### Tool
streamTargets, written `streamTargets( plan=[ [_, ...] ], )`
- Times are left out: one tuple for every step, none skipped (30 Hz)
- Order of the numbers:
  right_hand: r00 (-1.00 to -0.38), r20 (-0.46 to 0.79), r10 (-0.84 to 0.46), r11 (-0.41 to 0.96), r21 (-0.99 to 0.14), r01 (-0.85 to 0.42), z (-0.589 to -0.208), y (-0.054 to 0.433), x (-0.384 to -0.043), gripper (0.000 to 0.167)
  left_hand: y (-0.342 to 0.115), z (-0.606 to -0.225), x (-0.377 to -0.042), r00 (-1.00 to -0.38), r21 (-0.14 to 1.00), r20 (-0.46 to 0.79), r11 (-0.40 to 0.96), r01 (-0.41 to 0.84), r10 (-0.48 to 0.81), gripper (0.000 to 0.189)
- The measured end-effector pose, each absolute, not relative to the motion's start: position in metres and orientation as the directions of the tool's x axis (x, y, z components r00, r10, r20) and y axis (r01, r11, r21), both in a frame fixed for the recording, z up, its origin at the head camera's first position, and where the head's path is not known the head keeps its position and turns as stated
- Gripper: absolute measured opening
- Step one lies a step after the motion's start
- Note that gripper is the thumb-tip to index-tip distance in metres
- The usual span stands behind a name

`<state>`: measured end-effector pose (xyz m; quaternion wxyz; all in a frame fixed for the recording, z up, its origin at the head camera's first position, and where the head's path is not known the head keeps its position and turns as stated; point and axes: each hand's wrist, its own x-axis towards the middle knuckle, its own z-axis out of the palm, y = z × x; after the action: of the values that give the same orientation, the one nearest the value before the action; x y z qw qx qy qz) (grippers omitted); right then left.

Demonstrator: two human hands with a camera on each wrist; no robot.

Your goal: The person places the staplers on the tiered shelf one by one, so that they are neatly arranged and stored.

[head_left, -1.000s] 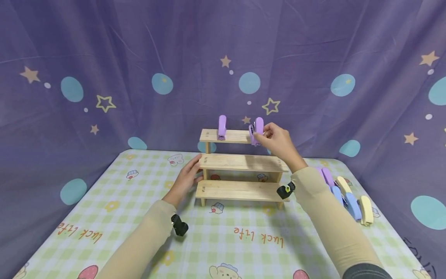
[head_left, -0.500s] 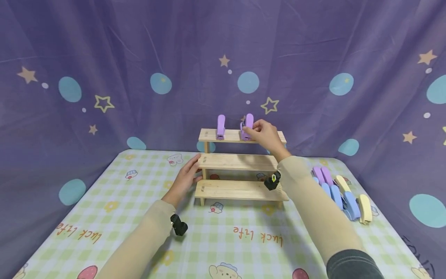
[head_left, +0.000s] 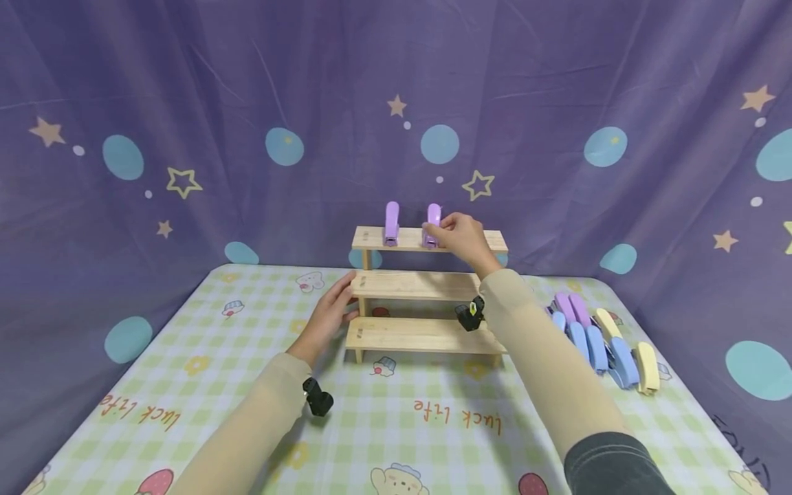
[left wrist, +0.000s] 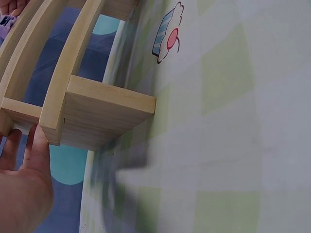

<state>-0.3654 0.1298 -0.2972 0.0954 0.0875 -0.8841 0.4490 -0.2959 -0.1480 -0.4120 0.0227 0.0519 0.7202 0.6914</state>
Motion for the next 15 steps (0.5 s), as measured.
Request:
streamTargets(
  plan=[
    [-0.967,0.245,-0.068,0.586,-0.775,-0.238,-0.2975,0.1291,-0.3653,0.049,-0.1480,-0.4128,-0.2960,-0.993,0.998,0.046,0.038,0.050,0.105,0.051],
    [-0.967,0.245,-0.066,0.592,-0.771,-0.235,-0.2981,0.1286,-0.3652,0.049,-0.1480,-0.4135,-0.2961,-0.993,0.997,0.051,0.044,0.056,0.105,0.051],
    [-0.967,0.245,-0.063,0.594,-0.770,-0.234,-0.2985,0.1280,-0.3652,0.049,-0.1481,-0.4139,-0.2961,-0.993,0.997,0.056,0.047,0.061,0.105,0.051],
    [-0.967,0.247,-0.060,0.598,-0.767,-0.232,-0.2990,0.1275,-0.3653,0.049,-0.1481,-0.4144,-0.2959,-0.993,0.997,0.060,0.050,0.066,0.106,0.051],
    [-0.966,0.251,-0.056,0.601,-0.764,-0.234,-0.2994,0.1267,-0.3655,0.049,-0.1482,-0.4145,-0.2958,-0.992,0.996,0.064,0.052,0.069,0.105,0.051],
    [-0.965,0.258,-0.052,0.604,-0.761,-0.236,-0.2997,0.1261,-0.3656,0.050,-0.1483,-0.4146,-0.2957,-0.993,0.996,0.066,0.057,0.072,0.103,0.051],
    [-0.963,0.265,-0.047,0.607,-0.758,-0.238,-0.3002,0.1256,-0.3662,0.050,-0.1483,-0.4146,-0.2954,-0.992,0.995,0.069,0.061,0.076,0.104,0.051],
    [-0.961,0.271,-0.043,0.610,-0.755,-0.241,-0.3004,0.1251,-0.3667,0.051,-0.1482,-0.4145,-0.2954,-0.992,0.995,0.070,0.062,0.077,0.101,0.051],
    [-0.960,0.277,-0.041,0.610,-0.754,-0.244,-0.3005,0.1246,-0.3670,0.051,-0.1481,-0.4143,-0.2956,-0.993,0.995,0.070,0.064,0.077,0.099,0.051],
    [-0.959,0.282,-0.039,0.611,-0.752,-0.246,-0.3008,0.1242,-0.3674,0.052,-0.1481,-0.4141,-0.2958,-0.993,0.995,0.070,0.065,0.077,0.095,0.051],
    [-0.957,0.286,-0.038,0.614,-0.749,-0.248,-0.3009,0.1238,-0.3677,0.052,-0.1480,-0.4140,-0.2960,-0.993,0.995,0.071,0.067,0.077,0.095,0.051],
    [-0.957,0.287,-0.038,0.615,-0.749,-0.249,-0.3010,0.1235,-0.3679,0.052,-0.1480,-0.4140,-0.2961,-0.993,0.995,0.070,0.069,0.076,0.093,0.051],
    [-0.957,0.286,-0.038,0.615,-0.748,-0.248,-0.3012,0.1233,-0.3681,0.052,-0.1479,-0.4140,-0.2964,-0.993,0.995,0.069,0.068,0.076,0.094,0.051],
    [-0.958,0.285,-0.037,0.617,-0.748,-0.246,-0.3010,0.1229,-0.3678,0.051,-0.1478,-0.4141,-0.2968,-0.994,0.995,0.065,0.067,0.072,0.090,0.051],
    [-0.958,0.283,-0.035,0.616,-0.749,-0.244,-0.3011,0.1227,-0.3677,0.050,-0.1479,-0.4144,-0.2970,-0.994,0.995,0.064,0.069,0.071,0.092,0.051]
  ],
)
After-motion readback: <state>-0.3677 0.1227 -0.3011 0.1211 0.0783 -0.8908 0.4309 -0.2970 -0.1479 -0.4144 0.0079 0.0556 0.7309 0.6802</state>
